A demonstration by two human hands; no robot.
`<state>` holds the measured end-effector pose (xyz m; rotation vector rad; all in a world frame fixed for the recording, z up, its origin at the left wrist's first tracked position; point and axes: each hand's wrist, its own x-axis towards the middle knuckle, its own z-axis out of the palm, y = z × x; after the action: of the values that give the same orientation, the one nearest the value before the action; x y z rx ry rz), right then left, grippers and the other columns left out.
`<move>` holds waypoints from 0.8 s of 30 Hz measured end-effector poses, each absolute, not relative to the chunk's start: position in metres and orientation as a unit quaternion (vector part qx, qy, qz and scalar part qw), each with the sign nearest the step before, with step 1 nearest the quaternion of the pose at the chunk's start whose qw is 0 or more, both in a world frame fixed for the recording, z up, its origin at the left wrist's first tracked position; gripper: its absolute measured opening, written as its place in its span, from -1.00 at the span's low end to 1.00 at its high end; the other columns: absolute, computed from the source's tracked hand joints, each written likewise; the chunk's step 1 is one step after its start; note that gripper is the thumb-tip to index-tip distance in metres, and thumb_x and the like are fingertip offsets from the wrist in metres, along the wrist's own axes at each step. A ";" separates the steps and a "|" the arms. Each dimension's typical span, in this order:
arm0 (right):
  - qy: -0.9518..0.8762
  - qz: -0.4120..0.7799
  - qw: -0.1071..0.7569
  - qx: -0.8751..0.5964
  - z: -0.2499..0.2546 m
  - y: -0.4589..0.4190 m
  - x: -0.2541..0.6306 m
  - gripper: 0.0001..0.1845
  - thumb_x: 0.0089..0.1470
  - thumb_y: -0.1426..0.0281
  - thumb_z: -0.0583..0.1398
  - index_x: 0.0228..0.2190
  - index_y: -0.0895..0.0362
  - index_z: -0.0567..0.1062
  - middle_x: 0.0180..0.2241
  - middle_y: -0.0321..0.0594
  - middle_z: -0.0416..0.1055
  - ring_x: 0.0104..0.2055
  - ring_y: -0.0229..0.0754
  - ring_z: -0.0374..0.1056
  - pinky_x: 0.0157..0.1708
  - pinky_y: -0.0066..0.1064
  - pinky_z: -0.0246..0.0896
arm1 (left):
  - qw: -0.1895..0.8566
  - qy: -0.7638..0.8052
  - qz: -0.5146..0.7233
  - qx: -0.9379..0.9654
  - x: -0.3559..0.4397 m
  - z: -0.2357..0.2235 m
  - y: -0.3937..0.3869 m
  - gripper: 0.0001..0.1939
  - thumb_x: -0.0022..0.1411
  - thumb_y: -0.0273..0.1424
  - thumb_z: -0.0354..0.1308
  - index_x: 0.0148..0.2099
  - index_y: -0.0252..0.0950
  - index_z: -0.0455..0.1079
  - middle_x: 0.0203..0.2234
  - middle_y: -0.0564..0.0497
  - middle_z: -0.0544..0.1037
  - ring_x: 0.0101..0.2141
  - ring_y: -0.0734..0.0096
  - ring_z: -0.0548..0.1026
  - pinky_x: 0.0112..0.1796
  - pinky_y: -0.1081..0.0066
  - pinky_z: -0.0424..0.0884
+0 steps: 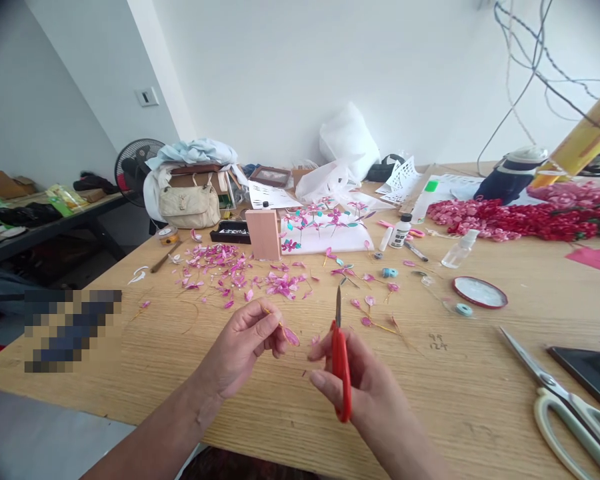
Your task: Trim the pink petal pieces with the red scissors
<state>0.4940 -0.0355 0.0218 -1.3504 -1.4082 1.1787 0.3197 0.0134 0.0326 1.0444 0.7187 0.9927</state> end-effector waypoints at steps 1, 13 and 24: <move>-0.547 0.467 0.443 -0.536 0.021 -0.033 0.490 -0.62 -0.15 0.08 0.26 -0.38 0.10 0.38 -0.50 -0.30 0.32 -0.50 -0.23 0.22 -0.51 -0.44 0.17 | 0.692 0.318 0.455 0.462 0.322 0.031 0.012 -0.76 0.11 -0.25 0.16 -0.43 -0.32 0.27 -0.59 0.07 0.44 -0.56 0.57 0.36 -0.46 0.52 0.27; -0.471 0.491 0.520 -0.516 0.018 -0.021 0.481 -0.72 -0.07 0.21 0.27 -0.45 0.11 0.32 -0.55 -0.37 0.29 -0.56 -0.32 0.15 -0.60 -0.52 0.07 | 0.733 0.288 0.481 0.385 0.330 0.012 -0.002 -0.78 0.12 -0.28 0.16 -0.34 -0.33 0.27 -0.55 0.06 0.41 -0.51 0.56 0.37 -0.46 0.52 0.25; -0.602 0.437 0.422 -0.519 0.033 0.002 0.495 -0.81 -0.14 0.33 0.25 -0.51 0.09 0.31 -0.60 -0.37 0.29 -0.55 -0.27 0.23 -0.58 -0.45 0.15 | 0.530 0.373 0.185 0.738 0.295 0.066 0.045 -0.77 0.07 -0.34 0.16 -0.21 -0.33 0.42 -0.35 0.01 0.46 -0.32 0.44 0.37 -0.28 0.46 0.26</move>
<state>0.4948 0.0018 0.0328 -1.2993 -1.5066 1.0943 0.2949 0.0447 0.0657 1.7626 0.8895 0.4422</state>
